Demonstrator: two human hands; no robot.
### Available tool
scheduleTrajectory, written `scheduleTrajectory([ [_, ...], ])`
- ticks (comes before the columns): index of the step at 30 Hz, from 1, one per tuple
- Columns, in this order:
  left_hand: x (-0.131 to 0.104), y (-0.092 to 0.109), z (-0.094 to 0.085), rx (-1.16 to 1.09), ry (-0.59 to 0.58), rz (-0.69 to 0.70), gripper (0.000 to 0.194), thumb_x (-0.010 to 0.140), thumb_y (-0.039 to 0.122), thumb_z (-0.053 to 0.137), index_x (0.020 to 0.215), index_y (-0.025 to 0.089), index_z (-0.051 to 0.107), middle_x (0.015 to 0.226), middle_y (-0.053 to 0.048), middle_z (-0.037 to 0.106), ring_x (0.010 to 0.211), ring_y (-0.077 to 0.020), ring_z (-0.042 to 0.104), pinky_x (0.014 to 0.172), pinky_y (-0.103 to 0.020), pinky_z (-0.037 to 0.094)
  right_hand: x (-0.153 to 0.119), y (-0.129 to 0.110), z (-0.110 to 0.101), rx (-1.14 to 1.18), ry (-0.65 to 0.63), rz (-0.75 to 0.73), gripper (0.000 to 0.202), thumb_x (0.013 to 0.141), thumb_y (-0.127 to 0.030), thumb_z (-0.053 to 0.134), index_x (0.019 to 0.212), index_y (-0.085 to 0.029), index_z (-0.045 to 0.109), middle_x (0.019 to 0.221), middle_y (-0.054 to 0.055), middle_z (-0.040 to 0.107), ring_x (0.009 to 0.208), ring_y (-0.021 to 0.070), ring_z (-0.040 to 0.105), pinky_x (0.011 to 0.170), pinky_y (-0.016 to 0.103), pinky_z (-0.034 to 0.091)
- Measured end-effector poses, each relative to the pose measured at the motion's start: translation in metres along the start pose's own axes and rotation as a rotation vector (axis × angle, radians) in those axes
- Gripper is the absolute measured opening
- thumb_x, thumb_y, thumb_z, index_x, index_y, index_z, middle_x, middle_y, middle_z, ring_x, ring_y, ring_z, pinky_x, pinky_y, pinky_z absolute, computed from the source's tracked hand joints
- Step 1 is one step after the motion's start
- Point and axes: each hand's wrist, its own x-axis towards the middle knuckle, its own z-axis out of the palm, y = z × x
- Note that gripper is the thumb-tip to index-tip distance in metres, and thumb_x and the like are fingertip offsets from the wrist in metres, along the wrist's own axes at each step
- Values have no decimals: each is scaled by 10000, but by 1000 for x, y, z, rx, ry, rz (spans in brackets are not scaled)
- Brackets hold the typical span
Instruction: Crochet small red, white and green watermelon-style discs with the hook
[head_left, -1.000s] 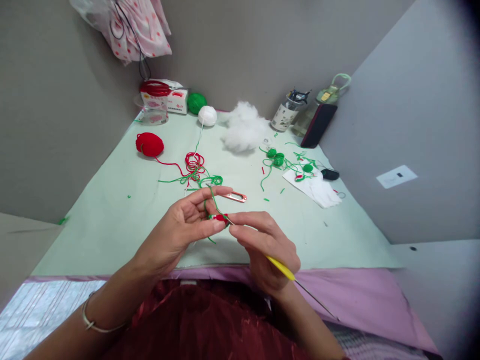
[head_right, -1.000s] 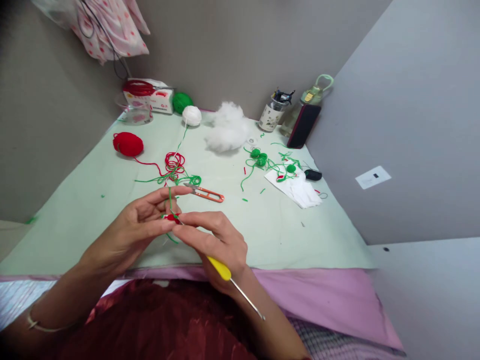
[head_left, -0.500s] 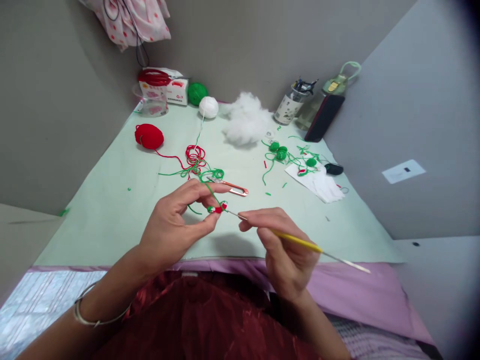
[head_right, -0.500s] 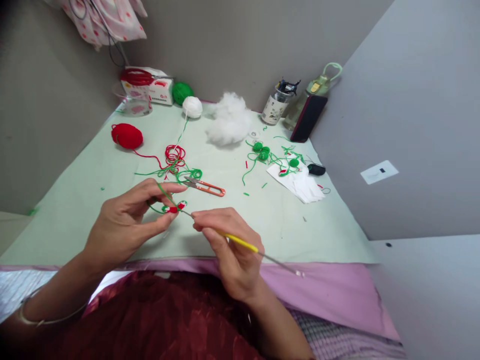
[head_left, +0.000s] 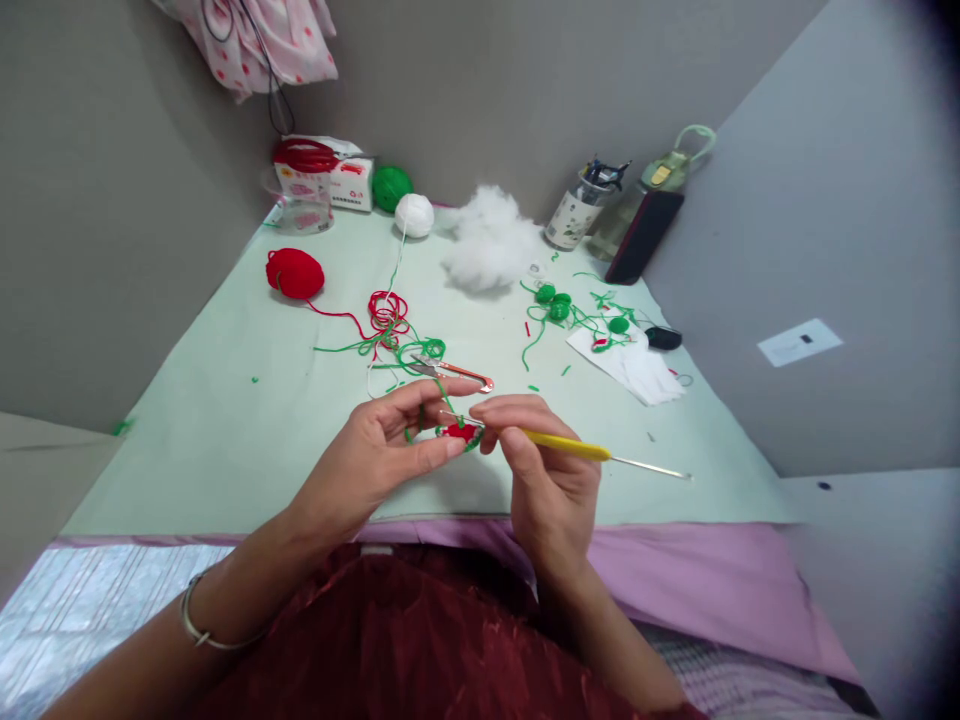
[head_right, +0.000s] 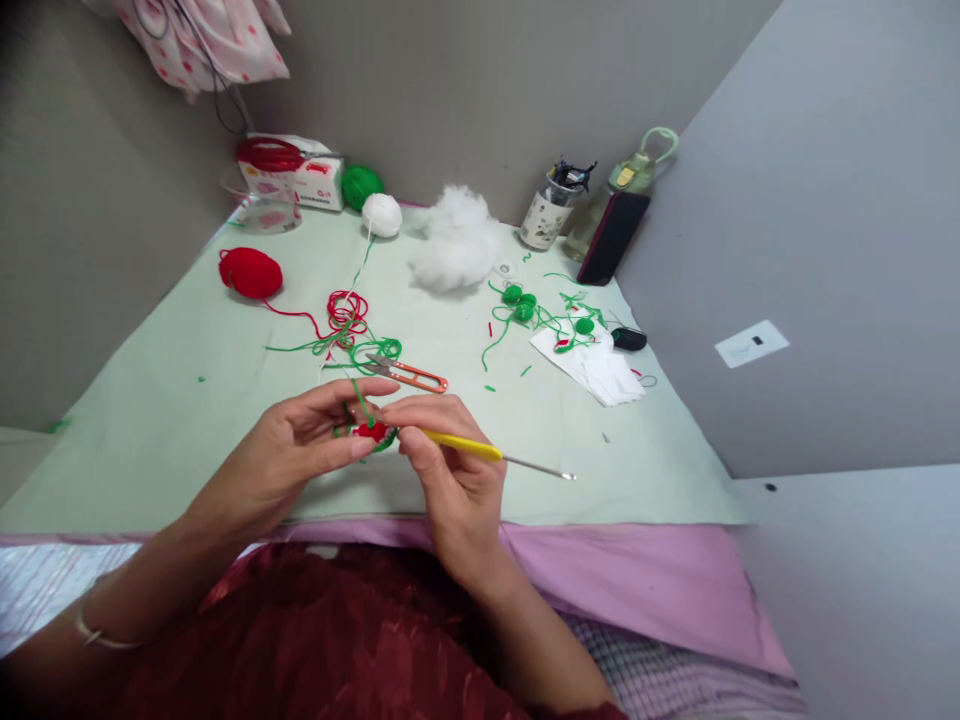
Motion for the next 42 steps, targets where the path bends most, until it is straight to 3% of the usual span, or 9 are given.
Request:
scheduleTrajectory([
  [10,2,-2,6,-161,62,12,269,864,286,843,1133,286,837,1043,-25,765,1059,-199,658,963,-289,499,-1,-1,2,-217,-25,-132,215,1020,-171,587,1083,-274,764,1026,38,804,945,195,752,773,356,635],
  [13,2,-3,15,-246,115,0,393,823,274,880,1211,271,813,887,-4,740,930,-180,672,907,-281,519,-6,4,4,-536,-31,-365,303,981,-110,631,1173,-304,762,1085,50,782,970,198,745,793,352,639],
  [16,3,-5,19,-424,70,-119,419,820,296,878,1229,243,806,977,-26,757,932,-167,673,879,-256,527,-7,10,6,-701,-4,-588,388,959,-89,653,1261,-317,742,1150,66,771,1009,215,742,818,369,647],
  [19,4,-3,14,-501,63,-178,345,826,267,857,1163,199,829,1030,-48,759,926,-153,658,866,-231,525,-1,7,2,-508,-19,-438,324,986,-106,614,1217,-291,748,1062,61,778,952,205,742,789,364,644],
  [24,4,2,10,-397,133,-68,353,820,207,853,1171,235,826,834,13,698,813,-123,617,857,-227,521,8,-4,-4,-126,24,-154,189,1023,-196,579,1020,-251,760,871,27,737,717,164,673,671,344,598],
  [28,1,-1,20,-378,177,-2,464,805,215,884,1254,284,789,836,36,685,840,-125,623,880,-233,509,1,4,4,-413,-23,-306,246,984,-140,638,1128,-284,777,974,42,753,867,180,717,760,347,610],
  [31,2,-3,23,-477,122,-95,427,828,249,866,1249,246,796,902,5,713,895,-138,633,906,-239,497,-3,10,7,-535,42,-448,339,951,-115,674,1181,-340,779,1047,42,763,912,190,725,776,354,617],
  [37,3,0,14,-450,125,-135,346,833,191,818,1178,216,827,873,-8,719,823,-133,606,856,-232,488,8,2,-3,-97,82,-118,171,997,-239,620,969,-247,789,849,37,727,698,172,663,654,362,588],
  [42,0,0,19,-370,70,-55,390,854,215,830,1236,287,797,1004,-3,765,999,-159,659,968,-262,485,12,1,1,-117,-31,-97,165,1009,-239,623,1012,-266,786,975,38,800,920,203,739,813,393,626],
])
